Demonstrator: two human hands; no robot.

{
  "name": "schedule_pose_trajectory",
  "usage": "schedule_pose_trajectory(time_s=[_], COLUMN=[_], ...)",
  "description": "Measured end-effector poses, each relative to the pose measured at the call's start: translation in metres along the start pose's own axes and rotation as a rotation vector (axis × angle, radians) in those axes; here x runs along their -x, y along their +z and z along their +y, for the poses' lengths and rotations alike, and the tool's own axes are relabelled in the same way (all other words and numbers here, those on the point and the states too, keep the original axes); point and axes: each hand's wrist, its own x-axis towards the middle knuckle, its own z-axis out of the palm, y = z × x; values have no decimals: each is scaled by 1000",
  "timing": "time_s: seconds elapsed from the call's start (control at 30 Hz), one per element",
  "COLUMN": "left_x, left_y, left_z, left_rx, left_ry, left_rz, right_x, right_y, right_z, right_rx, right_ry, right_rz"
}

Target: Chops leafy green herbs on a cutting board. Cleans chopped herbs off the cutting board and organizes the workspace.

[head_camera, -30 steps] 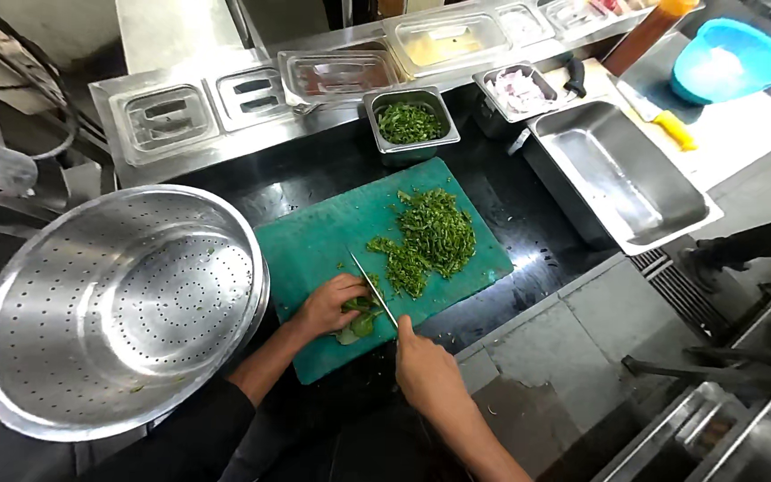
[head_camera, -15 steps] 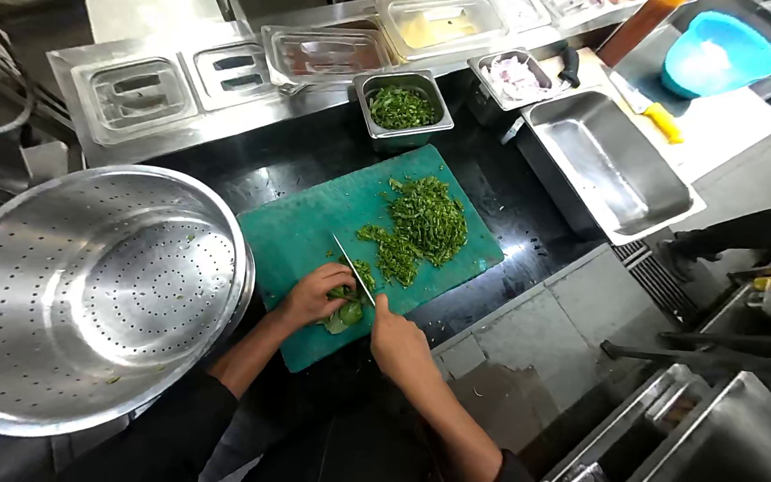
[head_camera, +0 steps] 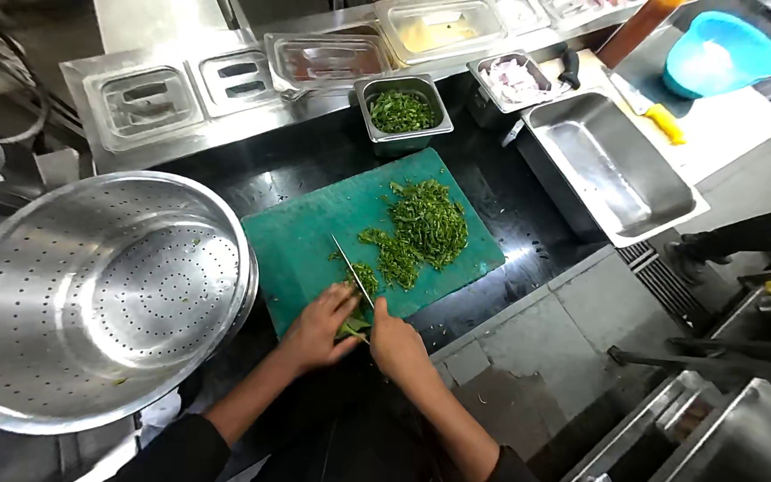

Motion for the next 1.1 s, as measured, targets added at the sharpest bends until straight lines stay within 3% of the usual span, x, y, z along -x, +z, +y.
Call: schedule_pose_trajectory(time_s=[0.13, 0.37, 0.5, 0.7, 0.87, 1.1], left_x=[9, 1, 0, -3, 0, -11], left_y=[12, 12, -4, -19, 1, 6], left_z=[10, 3, 1, -3, -14, -16], left_rx=[-83, 139, 209, 105, 75, 141], left_ry=[-32, -83, -96, -63, 60, 33], left_rz=[43, 172, -1, -210, 71, 328], right_x=[-2, -5, -5, -6, -7, -6], right_y=[1, -1, -2, 0, -1, -4], right_z=[1, 6, 7, 9, 9, 9], right_rx=[8, -8, -10, -17, -16, -6], right_ry=[-10, -24, -26, -40, -35, -38], right_rz=[1, -9, -9, 7, -1, -16])
